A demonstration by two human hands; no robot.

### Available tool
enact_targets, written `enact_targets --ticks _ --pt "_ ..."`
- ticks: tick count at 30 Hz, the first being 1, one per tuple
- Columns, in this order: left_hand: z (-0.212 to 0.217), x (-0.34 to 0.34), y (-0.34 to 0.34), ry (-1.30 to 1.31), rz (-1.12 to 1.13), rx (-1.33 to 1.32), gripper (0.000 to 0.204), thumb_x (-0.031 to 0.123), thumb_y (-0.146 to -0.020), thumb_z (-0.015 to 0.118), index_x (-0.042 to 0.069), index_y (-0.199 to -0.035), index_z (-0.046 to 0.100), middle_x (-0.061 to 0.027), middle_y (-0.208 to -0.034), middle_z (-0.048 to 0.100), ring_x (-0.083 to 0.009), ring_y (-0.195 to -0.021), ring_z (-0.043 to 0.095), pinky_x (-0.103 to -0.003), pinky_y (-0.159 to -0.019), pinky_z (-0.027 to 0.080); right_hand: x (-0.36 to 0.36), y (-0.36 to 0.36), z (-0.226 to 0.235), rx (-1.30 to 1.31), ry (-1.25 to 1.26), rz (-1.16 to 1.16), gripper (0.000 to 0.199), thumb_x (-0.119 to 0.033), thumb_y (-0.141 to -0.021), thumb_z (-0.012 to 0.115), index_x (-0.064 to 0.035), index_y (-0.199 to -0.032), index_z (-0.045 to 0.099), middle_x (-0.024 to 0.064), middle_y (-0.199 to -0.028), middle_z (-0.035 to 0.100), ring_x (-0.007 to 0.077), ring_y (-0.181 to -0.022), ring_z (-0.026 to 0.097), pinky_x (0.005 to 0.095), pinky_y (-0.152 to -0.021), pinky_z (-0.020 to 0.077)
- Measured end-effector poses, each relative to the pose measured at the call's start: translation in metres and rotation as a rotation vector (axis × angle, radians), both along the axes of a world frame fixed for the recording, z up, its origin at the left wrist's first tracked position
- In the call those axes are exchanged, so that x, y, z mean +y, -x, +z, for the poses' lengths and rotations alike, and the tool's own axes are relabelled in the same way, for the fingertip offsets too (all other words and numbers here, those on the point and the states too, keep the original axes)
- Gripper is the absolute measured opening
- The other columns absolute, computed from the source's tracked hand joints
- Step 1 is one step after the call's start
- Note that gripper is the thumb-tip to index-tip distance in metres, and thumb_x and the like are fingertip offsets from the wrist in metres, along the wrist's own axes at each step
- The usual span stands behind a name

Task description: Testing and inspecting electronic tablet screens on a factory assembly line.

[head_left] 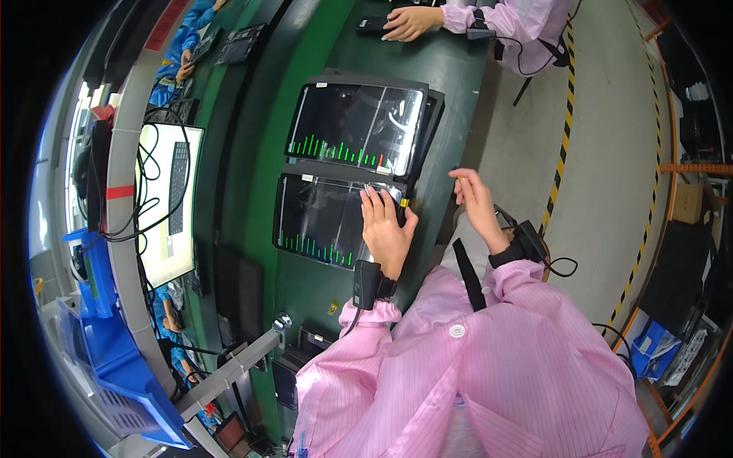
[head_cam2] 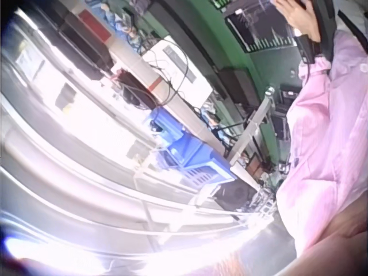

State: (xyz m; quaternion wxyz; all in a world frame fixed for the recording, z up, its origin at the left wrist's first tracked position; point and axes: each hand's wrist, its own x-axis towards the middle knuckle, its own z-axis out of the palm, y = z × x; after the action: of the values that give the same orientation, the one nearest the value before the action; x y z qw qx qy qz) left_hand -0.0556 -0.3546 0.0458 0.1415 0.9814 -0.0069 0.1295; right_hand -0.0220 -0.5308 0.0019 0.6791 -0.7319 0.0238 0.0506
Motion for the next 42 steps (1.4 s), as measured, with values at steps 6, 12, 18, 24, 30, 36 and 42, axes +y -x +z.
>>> enact_targets --ticks 6,12,18,24,30,36,42 --pt "-0.006 -0.003 -0.003 -0.043 0.038 0.003 0.047 0.015 -0.071 0.062 -0.01 -0.109 0.052 -0.032 -0.12 0.046 -0.047 -0.115 0.042 -0.05 -0.094 0.039 -0.009 -0.042 -0.013 0.014 -0.189 -0.08 0.022 -0.011 -0.094 0.04 -0.0001 -0.113 0.04 0.0069 -0.079 0.06 0.0102 -0.064 0.053 0.0228 -0.059 0.0424" --pt "-0.008 -0.008 -0.003 -0.042 0.071 0.015 0.043 0.009 -0.072 0.059 -0.013 -0.108 0.051 -0.0334 -0.118 0.046 -0.0483 -0.115 0.041 -0.051 -0.095 0.038 -0.021 -0.104 -0.022 0.22 -0.292 0.06 0.02 -0.017 -0.091 0.05 0.0025 -0.097 0.052 0.0146 -0.091 0.067 0.0137 -0.077 0.062 0.0242 -0.065 0.0459" --pt "0.0 -0.012 -0.003 -0.01 0.098 0.025 0.045 0.005 -0.07 0.063 -0.012 -0.111 0.051 -0.0313 -0.121 0.046 -0.0449 -0.119 0.04 -0.049 -0.096 0.037 -0.008 -0.147 -0.008 0.217 -0.289 0.084 0.02 -0.014 -0.09 0.049 0.0047 -0.095 0.053 0.0145 -0.085 0.067 0.0137 -0.071 0.063 0.0233 -0.063 0.0464" --pt "0.007 -0.018 -0.008 -0.021 0.158 0.06 0.043 0.002 -0.069 0.061 -0.011 -0.109 0.053 -0.0305 -0.119 0.048 -0.0431 -0.119 0.041 -0.047 -0.097 0.037 0.005 -0.153 -0.007 0.289 -0.357 0.094 0.019 -0.011 -0.09 0.049 0.0061 -0.096 0.052 0.0151 -0.085 0.067 0.013 -0.068 0.062 0.0226 -0.062 0.0473" --pt "0.012 -0.02 -0.012 0.0 0.167 0.09 0.043 0.001 -0.069 0.061 -0.01 -0.11 0.053 -0.0294 -0.122 0.047 -0.0431 -0.119 0.04 -0.045 -0.097 0.038 0.01 -0.15 -0.005 0.267 -0.39 0.053 0.018 -0.012 -0.09 0.05 0.005 -0.092 0.054 0.0135 -0.081 0.067 0.0122 -0.066 0.061 0.0224 -0.06 0.0467" --pt "0.01 -0.02 -0.011 -0.002 0.171 0.095 0.044 0.001 -0.069 0.061 -0.01 -0.111 0.052 -0.0293 -0.123 0.046 -0.0435 -0.12 0.04 -0.045 -0.097 0.037 0.002 -0.154 -0.011 0.265 -0.354 -0.013 0.017 -0.01 -0.09 0.048 0.0054 -0.092 0.054 0.0137 -0.08 0.067 0.0119 -0.064 0.061 0.0224 -0.061 0.047" --pt "0.009 -0.019 -0.01 0.009 0.173 0.086 0.045 0.0 -0.069 0.06 -0.009 -0.112 0.052 -0.0295 -0.123 0.046 -0.0435 -0.12 0.039 -0.044 -0.098 0.037 0.005 -0.152 -0.009 0.279 -0.397 0.077 0.019 -0.013 -0.091 0.048 0.0044 -0.096 0.052 0.0151 -0.084 0.067 0.0121 -0.068 0.06 0.0225 -0.064 0.0454"
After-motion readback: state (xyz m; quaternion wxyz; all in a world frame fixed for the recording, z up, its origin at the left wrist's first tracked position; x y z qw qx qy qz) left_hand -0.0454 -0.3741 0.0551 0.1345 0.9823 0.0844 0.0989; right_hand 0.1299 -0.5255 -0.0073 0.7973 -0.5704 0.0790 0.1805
